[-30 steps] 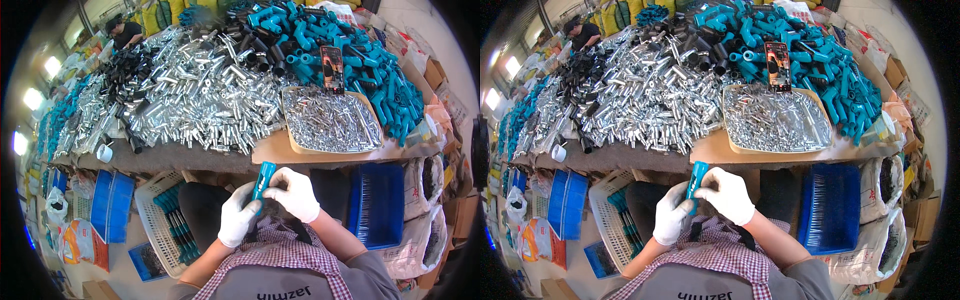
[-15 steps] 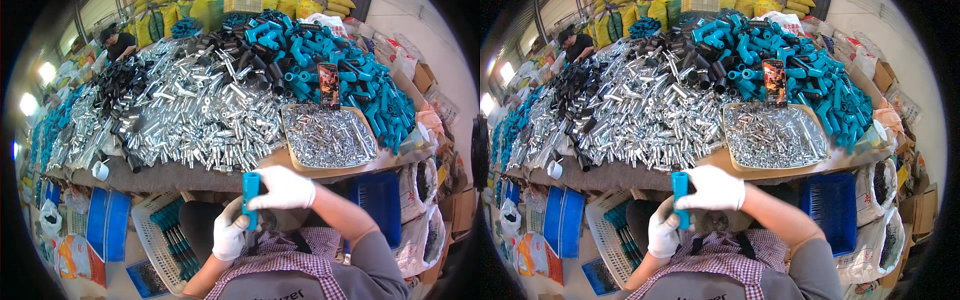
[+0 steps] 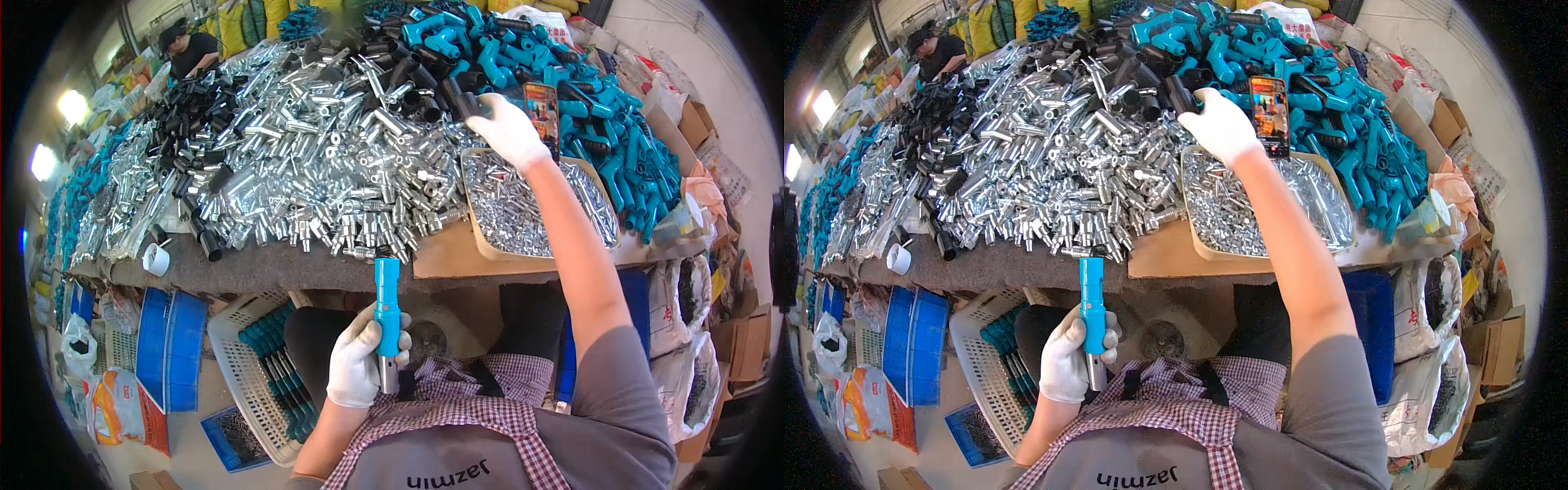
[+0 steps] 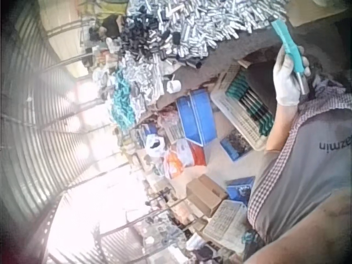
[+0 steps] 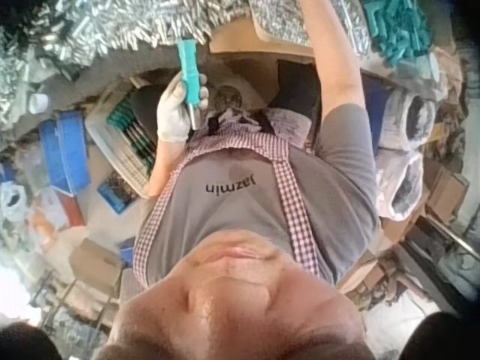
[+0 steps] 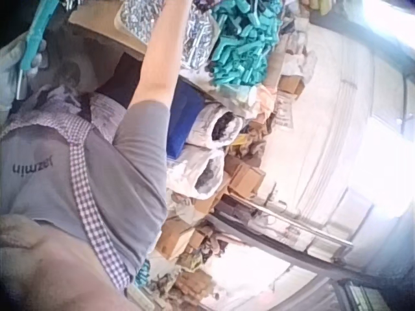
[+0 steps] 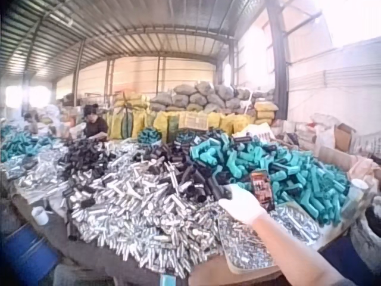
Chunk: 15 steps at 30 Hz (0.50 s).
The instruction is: Assembling metal tubes and plastic handles at a workbench in a factory environment.
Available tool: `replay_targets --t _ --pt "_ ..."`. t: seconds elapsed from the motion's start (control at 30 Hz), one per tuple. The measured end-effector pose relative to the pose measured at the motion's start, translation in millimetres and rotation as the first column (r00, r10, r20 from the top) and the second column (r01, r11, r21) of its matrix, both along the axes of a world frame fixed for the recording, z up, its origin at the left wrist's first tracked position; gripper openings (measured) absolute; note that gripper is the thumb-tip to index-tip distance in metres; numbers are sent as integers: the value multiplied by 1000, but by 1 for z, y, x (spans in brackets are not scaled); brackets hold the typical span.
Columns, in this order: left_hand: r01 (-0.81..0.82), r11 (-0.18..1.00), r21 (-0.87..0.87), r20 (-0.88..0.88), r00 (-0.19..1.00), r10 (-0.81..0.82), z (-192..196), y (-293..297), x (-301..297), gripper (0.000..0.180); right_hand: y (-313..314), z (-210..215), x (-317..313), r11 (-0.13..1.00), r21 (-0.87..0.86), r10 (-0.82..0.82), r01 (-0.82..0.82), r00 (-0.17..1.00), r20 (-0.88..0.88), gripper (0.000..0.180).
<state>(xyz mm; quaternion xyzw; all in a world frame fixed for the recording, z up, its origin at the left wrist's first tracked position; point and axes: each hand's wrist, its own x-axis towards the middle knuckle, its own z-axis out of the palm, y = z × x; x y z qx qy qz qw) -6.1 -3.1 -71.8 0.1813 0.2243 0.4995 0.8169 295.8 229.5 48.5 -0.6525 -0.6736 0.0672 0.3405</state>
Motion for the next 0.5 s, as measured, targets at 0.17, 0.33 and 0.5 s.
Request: replay_targets --t 0.17,0.33,0.5 --pt "123 992 -18 -96 988 -124 8 -4 16 58 -163 -56 -18 854 26 128 -519 162 -978 45" --pt "317 948 24 -292 909 -296 21 -15 32 86 -223 -100 -36 844 283 111 -455 -369 -923 63" --pt "351 936 16 -390 864 -318 31 -27 43 85 -234 -103 -37 844 318 110 -433 -441 -891 63"
